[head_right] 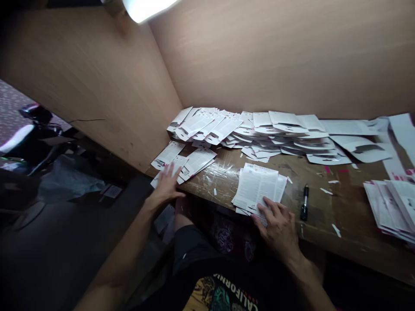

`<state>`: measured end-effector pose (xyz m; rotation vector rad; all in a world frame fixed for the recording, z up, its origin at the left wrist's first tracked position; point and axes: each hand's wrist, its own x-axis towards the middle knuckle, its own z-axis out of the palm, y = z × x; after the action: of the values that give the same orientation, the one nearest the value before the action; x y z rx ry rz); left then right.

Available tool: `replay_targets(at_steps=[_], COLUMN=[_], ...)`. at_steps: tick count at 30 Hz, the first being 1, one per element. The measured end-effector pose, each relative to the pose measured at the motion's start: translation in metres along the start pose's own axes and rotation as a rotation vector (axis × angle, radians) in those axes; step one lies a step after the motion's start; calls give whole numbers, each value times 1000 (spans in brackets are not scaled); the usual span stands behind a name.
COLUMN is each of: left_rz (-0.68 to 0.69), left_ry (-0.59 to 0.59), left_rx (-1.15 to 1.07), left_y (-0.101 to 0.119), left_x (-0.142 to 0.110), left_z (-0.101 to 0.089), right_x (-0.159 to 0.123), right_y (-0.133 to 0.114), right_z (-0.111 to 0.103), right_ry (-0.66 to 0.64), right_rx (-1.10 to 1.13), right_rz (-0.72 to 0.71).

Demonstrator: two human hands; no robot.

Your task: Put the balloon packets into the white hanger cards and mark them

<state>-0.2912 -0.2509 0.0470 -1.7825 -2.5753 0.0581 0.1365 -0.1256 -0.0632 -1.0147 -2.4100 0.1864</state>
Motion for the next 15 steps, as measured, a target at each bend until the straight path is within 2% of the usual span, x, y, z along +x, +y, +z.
replay_targets(at_steps=[1, 2, 3, 4, 5, 6, 7, 9, 10, 11, 12, 13, 15], left_rz=[-87, -116, -88, -61, -33, 1, 32, 112, 171, 255, 375, 485, 687], left_ry=[-87, -144, -147, -102, 3, 154, 336, 664, 743, 768, 718, 640, 402], left_rx=[71, 92, 56, 3, -40, -69, -98, -184, -241, -294, -323, -334, -314], left_y=[-28, -50, -65, -74, -75, -70, -57, -12, 18, 52, 88, 123, 184], left_x=[-12, -23, -32, -40, -44, -47, -47, -42, -38, -33, -28, -22, -8], left_z=[-6, -11, -16, -19, -23, -27, -31, -37, -38, -38, -35, -31, -18], right_x=[0, 0, 1, 2, 3, 5, 6, 9, 10, 10, 9, 9, 7], right_y=[0, -1, -2, -3, -4, -5, -6, -6, -5, -3, -1, 1, 5], right_z=[0, -1, -3, -5, -7, -9, -10, -11, -11, -11, -10, -10, -10], right_ry=[-5, -12, -19, -29, -39, -48, -57, -69, -66, -52, -25, 10, 67], right_rx=[5, 9, 12, 15, 20, 27, 35, 56, 74, 101, 137, 178, 246], right_rz=[-2, 2, 7, 11, 14, 14, 14, 14, 21, 35, 57, 81, 112])
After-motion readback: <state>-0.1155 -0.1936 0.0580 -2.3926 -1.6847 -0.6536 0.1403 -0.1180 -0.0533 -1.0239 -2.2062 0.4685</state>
